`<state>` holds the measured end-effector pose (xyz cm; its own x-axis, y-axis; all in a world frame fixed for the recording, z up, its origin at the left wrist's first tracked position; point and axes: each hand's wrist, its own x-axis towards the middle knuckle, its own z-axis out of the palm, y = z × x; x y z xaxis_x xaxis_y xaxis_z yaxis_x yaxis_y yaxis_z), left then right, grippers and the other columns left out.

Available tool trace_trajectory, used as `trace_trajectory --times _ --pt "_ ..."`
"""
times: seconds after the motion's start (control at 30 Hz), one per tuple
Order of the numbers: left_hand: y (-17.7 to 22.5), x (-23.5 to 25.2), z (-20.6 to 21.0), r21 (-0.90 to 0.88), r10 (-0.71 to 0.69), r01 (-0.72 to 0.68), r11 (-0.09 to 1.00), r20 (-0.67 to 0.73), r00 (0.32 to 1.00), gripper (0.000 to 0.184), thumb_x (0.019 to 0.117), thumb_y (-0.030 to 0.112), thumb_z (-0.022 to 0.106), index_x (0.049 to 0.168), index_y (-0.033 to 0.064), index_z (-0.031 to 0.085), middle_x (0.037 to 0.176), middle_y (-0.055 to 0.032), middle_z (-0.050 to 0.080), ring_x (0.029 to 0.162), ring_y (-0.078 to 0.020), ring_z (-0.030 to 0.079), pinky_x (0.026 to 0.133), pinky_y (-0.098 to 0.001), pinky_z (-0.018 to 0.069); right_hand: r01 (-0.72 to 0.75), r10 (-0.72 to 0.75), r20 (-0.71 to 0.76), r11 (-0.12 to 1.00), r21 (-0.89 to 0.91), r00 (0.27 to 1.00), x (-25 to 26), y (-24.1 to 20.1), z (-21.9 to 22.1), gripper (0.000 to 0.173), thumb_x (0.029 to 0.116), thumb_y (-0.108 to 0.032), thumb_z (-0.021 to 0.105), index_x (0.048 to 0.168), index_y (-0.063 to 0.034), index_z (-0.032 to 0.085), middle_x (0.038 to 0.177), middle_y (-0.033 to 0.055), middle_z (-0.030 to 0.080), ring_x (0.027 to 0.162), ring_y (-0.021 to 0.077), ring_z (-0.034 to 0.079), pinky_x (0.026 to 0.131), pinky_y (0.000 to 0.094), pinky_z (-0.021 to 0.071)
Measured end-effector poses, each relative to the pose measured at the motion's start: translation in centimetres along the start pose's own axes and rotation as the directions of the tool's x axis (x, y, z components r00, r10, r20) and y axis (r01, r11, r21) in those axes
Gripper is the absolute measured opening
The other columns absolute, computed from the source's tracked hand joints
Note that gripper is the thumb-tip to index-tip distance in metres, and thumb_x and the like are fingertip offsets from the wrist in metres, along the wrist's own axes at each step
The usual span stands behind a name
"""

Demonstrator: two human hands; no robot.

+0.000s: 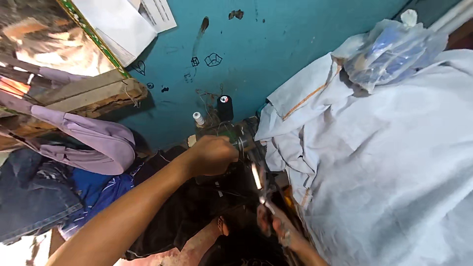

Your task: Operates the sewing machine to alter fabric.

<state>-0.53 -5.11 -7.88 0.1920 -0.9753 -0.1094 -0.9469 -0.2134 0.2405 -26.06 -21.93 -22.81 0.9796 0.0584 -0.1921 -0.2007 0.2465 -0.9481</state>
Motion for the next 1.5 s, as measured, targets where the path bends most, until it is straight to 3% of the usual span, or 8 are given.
trace_trajectory --times 0.2,0.67,0.9,1.07,1.2,1.37,1.43,1.5 --pt "0.5 2.8 -1.7 0.011 -0.139 0.138 0.99 0.12 0.983 0.015 0.0975 0.011 0.062 0.091 0.0091 0.075 0.083 -0.007 0.07 0.089 -0.0281 0.068 0.075 -0.0474 0.0535 -0.033 -0.136 0.304 0.869 0.493 0.943 4.0 0.0 1.8 0.055 0.0873 -0.073 0.06 0.104 -0.0205 0.06 0.081 -0.0112 0.06 0.068 -0.0008 0.059 0.061 0.0169 0.0507" --pt "0.1 3.4 -1.4 -0.138 -0.132 0.138 0.981 0.055 0.99 0.024 0.1022 0.015 0.056 0.089 0.0071 0.074 0.077 -0.0064 0.067 0.081 -0.0248 0.067 0.071 -0.045 0.0534 0.187 -0.239 0.137 0.931 0.314 0.961 7.8 -2.9 0.0 0.06 0.0822 -0.079 0.06 0.097 -0.0204 0.056 0.072 -0.0126 0.052 0.056 -0.0027 0.051 0.049 0.0155 0.0448" --pt "-0.2 3.1 -1.6 -0.17 -0.103 0.102 0.98 0.0 0.995 0.023 0.1024 0.017 0.056 0.094 0.0084 0.076 0.08 -0.0046 0.069 0.082 -0.0216 0.068 0.074 -0.0415 0.0545 0.17 -0.206 -0.239 0.972 -0.162 0.949 5.4 -2.8 -2.5 0.042 0.0949 -0.051 0.065 0.094 -0.0099 0.062 0.068 -0.0087 0.058 0.057 -0.0008 0.057 0.054 0.0213 0.053" --pt "0.0 1.9 -0.8 -0.196 -0.095 0.083 0.977 -0.051 0.994 0.022 0.1022 0.017 0.056 0.095 0.0106 0.076 0.082 -0.0027 0.07 0.082 -0.0201 0.068 0.072 -0.041 0.056 -0.497 -0.017 -0.614 0.571 -0.654 0.789 6.0 0.1 -11.1 0.051 0.0955 -0.035 0.071 0.12 0.0087 0.064 0.105 0.0286 0.069 0.098 0.0462 0.069 0.087 0.065 0.0519" --pt "0.4 1.3 -0.5 -0.261 -0.112 0.088 0.961 -0.079 0.991 0.023 0.1021 0.016 0.055 0.095 0.0084 0.076 0.084 -0.0053 0.071 0.082 -0.0221 0.069 0.073 -0.0422 0.0566 -0.576 0.151 -0.563 0.355 -0.736 0.812 8.0 1.4 -15.0 0.048 0.0972 -0.011 0.062 0.142 0.0049 0.053 0.138 0.0295 0.056 0.127 0.0463 0.056 0.105 0.0603 0.0452" --pt "0.8 0.8 -0.1 -0.286 -0.117 0.083 0.955 -0.103 0.988 0.024 0.1025 0.016 0.055 0.098 0.0067 0.076 0.087 -0.0072 0.073 0.085 -0.0239 0.07 0.077 -0.0429 0.0573 -0.649 0.438 -0.535 0.164 -0.743 0.723 10.3 -1.4 -14.0 0.045 0.0978 -0.008 0.06 0.14 0.0056 0.054 0.148 0.0288 0.048 0.136 0.0465 0.049 0.107 0.0609 0.0428" --pt "1.2 0.9 -0.5 -0.335 -0.161 0.133 0.933 -0.059 0.985 0.024 0.1032 0.014 0.055 0.102 0.0024 0.076 0.093 -0.0135 0.074 0.091 -0.031 0.071 0.083 -0.0492 0.0565 -0.615 0.381 -0.512 0.225 -0.756 0.77 9.7 -4.1 -12.1 0.044 0.1011 -0.013 0.057 0.141 0.0049 0.053 0.144 0.0305 0.05 0.135 0.0474 0.049 0.107 0.0625 0.0413" --pt "1.2 0.7 -0.6 -0.349 -0.178 0.152 0.925 -0.041 0.983 0.025 0.104 0.014 0.054 0.105 0.0013 0.075 0.096 -0.016 0.074 0.095 -0.0339 0.071 0.086 -0.0505 0.0558 -0.289 -0.078 -0.382 0.521 -0.803 0.921 8.8 -6.7 -8.8 0.035 0.1025 -0.017 0.058 0.129 0.0036 0.067 0.118 0.025 0.069 0.108 0.0356 0.068 0.095 0.0497 0.0542"
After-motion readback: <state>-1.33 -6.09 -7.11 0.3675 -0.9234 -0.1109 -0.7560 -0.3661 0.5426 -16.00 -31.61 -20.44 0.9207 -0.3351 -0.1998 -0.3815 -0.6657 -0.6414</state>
